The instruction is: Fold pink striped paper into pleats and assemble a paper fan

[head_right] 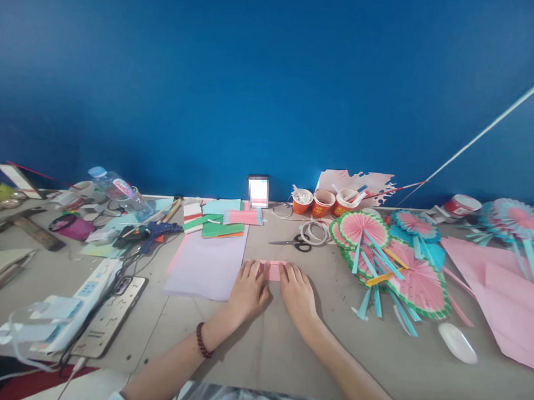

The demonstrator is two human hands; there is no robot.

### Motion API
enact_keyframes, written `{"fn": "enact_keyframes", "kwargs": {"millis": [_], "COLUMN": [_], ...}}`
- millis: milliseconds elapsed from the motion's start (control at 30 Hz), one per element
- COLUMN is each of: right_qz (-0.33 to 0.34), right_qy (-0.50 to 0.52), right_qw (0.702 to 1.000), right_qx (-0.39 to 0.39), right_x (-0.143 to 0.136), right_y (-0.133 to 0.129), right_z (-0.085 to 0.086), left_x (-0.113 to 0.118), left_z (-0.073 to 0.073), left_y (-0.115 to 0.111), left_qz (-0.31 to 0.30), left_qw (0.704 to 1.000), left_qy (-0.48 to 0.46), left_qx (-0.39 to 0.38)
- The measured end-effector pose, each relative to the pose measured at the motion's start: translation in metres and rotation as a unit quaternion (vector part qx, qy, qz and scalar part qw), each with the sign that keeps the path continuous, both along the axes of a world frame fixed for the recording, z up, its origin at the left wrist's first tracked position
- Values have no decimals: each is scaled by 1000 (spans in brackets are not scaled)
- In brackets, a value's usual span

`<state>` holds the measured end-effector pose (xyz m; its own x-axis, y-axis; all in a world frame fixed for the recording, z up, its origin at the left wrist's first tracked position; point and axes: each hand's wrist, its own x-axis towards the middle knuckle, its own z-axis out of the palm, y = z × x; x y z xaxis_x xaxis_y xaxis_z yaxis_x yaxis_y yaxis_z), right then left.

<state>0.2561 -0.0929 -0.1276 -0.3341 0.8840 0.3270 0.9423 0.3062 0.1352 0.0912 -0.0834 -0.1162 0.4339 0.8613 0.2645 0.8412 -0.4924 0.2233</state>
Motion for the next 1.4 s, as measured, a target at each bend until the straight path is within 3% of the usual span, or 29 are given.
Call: {"fn": "enact_keyframes", "kwargs": {"millis": [300, 700, 833, 1033, 1267, 1400], "right_qz": [2, 9, 8, 23, 26, 21], "right_qy": [9, 49, 70, 112, 244, 305], "right_qw": [1000, 998, 996, 991, 964, 946], "right_qx": [-16, -39, -45, -71, -105, -109], "right_x": [-1, 1, 3, 8, 18, 23], "right_y": [-1, -1, 0, 4, 9, 13], "right_z": [1, 6, 7, 8, 3, 0], "left_x": [-10, -23, -37, -62, -70, -69], "left_z": [11, 2, 4, 15, 21, 17], "left_y": [6, 18, 30, 46, 45, 47], "left_qz": [-18, -35, -74, -131, -52, -49], "left_qw": [1000, 999, 997, 985, 973, 976], "left_qy": [-17, -13, -13, -57, -134, -136], "left_qx": [-17, -24, -14, -92, -183, -161]}}
